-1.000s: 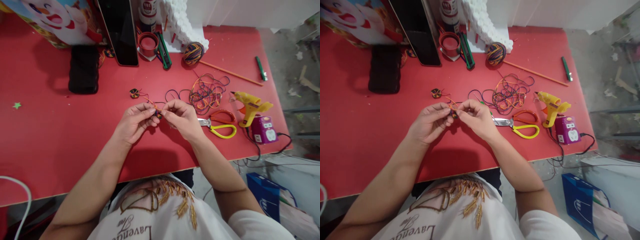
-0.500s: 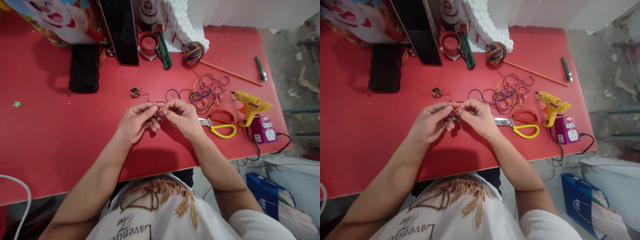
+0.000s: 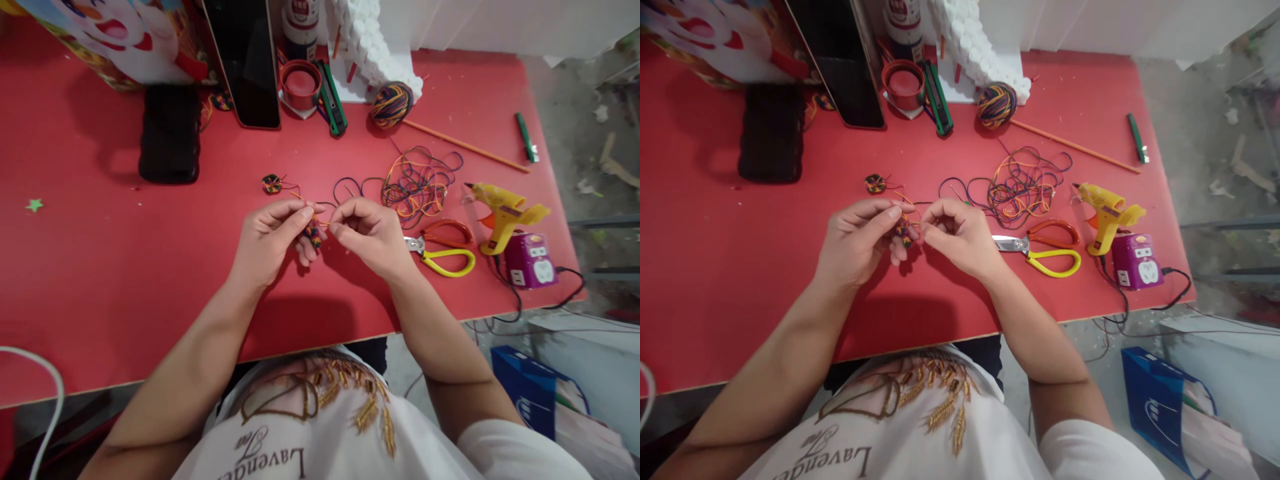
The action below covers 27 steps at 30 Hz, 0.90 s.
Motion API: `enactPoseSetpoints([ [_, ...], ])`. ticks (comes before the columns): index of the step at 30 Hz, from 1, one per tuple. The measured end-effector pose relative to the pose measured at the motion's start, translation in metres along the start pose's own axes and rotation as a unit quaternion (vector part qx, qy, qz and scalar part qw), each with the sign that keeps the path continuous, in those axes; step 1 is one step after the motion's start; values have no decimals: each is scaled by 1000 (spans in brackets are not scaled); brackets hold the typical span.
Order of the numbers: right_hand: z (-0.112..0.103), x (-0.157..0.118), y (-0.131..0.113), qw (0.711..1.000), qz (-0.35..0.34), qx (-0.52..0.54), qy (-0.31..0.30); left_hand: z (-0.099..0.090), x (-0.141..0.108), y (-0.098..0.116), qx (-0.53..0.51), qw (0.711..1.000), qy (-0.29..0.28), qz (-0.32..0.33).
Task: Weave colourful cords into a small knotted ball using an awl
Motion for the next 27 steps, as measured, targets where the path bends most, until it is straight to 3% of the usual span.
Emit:
enactPoseSetpoints([
  [13,7,-2,-8,999,0,-5,-36,-2,-5,10,64,997,-3,35],
  [27,3,-4,1,994,48,89,-51,-5,-6,16,84,995,6,43],
])
Point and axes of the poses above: each hand's wrist, its own x-axis towards the middle knuckle, its own z-axis out of the palm, y = z × x, the point moved 10 cm from there along x, towards the middle knuckle, and after that the axes turned 9 degrees about x, right-handed, at the moved point
